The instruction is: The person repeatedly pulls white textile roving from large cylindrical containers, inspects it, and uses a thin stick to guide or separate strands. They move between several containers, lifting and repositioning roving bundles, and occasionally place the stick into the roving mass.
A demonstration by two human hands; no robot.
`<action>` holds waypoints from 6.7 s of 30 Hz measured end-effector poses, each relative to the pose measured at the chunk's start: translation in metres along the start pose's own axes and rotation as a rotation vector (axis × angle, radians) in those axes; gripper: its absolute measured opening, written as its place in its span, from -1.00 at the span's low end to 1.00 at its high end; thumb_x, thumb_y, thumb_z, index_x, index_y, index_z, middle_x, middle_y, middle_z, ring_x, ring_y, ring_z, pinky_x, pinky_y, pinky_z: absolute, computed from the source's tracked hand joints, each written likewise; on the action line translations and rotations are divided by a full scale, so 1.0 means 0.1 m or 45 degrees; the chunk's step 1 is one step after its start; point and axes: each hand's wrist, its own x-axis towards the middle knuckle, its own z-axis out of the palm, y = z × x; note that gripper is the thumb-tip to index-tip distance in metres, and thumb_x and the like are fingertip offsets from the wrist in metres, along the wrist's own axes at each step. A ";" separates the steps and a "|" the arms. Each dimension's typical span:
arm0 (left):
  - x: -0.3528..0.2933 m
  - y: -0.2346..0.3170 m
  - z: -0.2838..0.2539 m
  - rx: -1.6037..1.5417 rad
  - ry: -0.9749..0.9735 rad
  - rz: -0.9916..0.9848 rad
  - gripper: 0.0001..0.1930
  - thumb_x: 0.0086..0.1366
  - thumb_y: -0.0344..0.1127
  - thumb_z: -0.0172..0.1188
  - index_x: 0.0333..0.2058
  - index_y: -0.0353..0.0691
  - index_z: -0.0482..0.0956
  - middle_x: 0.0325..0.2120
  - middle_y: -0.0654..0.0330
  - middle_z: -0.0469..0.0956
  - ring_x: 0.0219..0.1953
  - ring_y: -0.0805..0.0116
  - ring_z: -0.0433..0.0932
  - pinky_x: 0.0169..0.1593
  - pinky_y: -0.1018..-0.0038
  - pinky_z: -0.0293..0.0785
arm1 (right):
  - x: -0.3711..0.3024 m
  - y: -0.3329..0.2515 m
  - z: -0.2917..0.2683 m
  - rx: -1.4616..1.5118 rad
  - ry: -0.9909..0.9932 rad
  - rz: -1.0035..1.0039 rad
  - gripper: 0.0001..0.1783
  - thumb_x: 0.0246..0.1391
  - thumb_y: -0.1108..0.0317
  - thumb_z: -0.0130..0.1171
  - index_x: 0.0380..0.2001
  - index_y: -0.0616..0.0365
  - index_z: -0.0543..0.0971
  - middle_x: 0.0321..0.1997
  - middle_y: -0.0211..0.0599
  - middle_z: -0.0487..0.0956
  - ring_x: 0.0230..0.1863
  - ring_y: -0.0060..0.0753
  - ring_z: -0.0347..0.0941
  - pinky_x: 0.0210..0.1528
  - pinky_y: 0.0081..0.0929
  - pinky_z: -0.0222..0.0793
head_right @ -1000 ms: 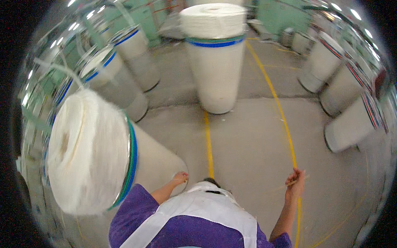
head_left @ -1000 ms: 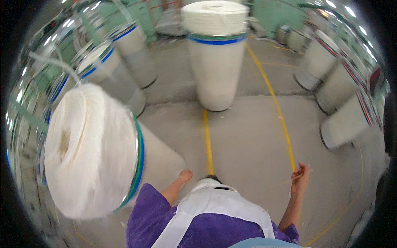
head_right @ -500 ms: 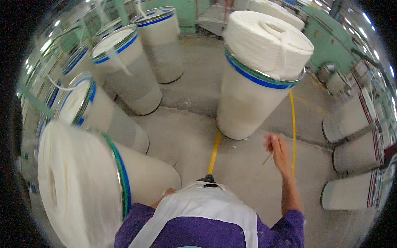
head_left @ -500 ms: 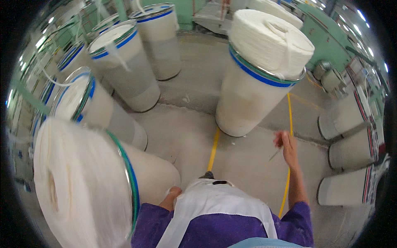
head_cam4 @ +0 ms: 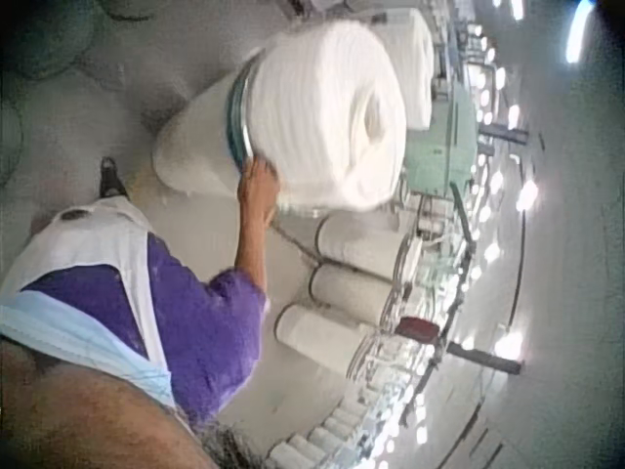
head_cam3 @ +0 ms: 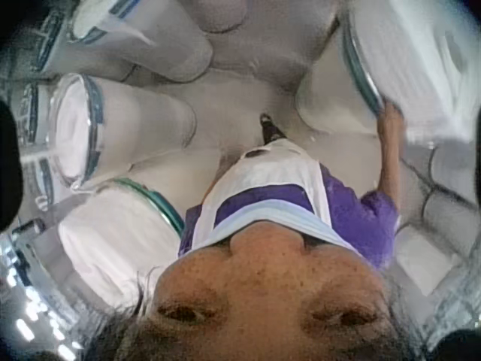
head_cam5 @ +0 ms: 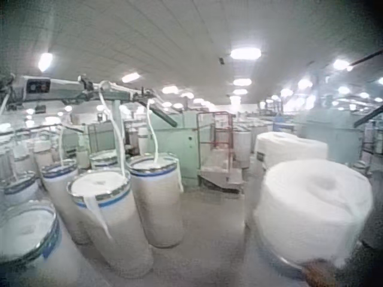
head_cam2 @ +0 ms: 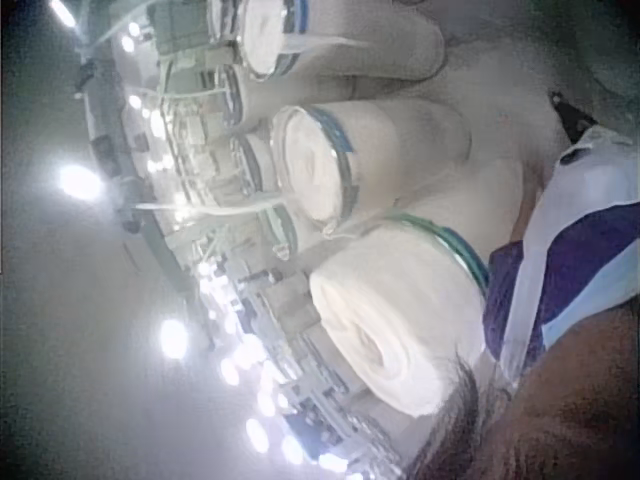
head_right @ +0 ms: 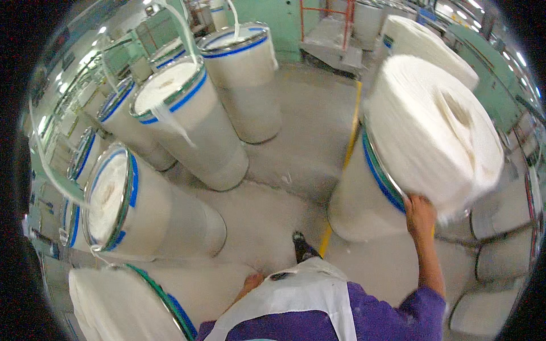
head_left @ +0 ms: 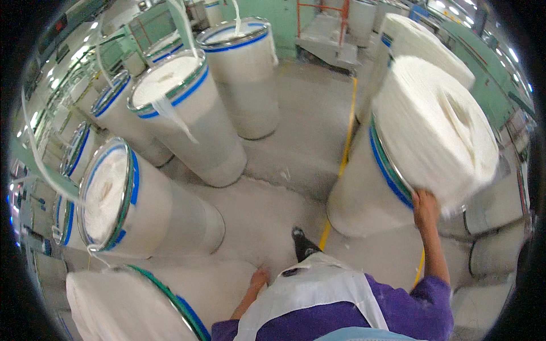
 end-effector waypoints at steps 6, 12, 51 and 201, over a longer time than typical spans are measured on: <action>0.48 -0.53 -0.82 -0.162 -0.401 -0.441 -0.70 0.26 -0.12 0.03 -0.23 -0.20 0.58 -0.35 0.11 0.57 -0.32 0.24 0.54 -0.24 0.25 0.46 | 0.18 -0.17 -0.04 -0.029 -0.207 0.112 -0.73 0.10 0.26 0.05 -0.22 0.21 0.53 -0.23 0.03 0.52 -0.17 0.14 0.40 -0.12 -0.01 0.26; 1.89 -0.23 -1.47 -0.514 -0.424 -0.430 -0.72 0.26 -0.14 0.05 -0.21 -0.18 0.58 -0.40 0.24 0.58 -0.40 0.33 0.53 -0.32 0.30 0.47 | 0.82 -0.70 0.00 0.079 -0.260 0.239 -0.72 0.09 0.31 0.04 -0.17 0.23 0.49 -0.23 0.07 0.50 -0.18 0.19 0.38 -0.14 0.03 0.25; 3.88 6.99 -3.97 -0.141 -0.374 1.580 -0.62 0.28 -0.29 -0.03 0.06 -0.21 0.40 0.00 -0.10 0.46 0.04 -0.09 0.42 0.06 0.22 0.33 | 1.08 -3.38 -0.25 0.862 0.247 0.533 -0.67 0.23 0.18 -0.07 -0.12 0.13 0.55 -0.12 -0.09 0.54 -0.06 0.01 0.41 0.05 -0.10 0.26; 3.14 2.40 -6.18 -1.748 -0.805 0.417 -0.57 0.36 -0.33 -0.07 0.12 -0.47 0.28 -0.16 -0.06 0.53 -0.21 0.23 0.56 -0.06 0.38 0.49 | 1.42 -4.13 3.40 0.335 -1.130 -0.294 -0.80 0.00 0.23 0.07 -0.35 0.06 0.54 -0.40 -0.03 0.60 -0.31 0.06 0.56 -0.35 -0.06 0.47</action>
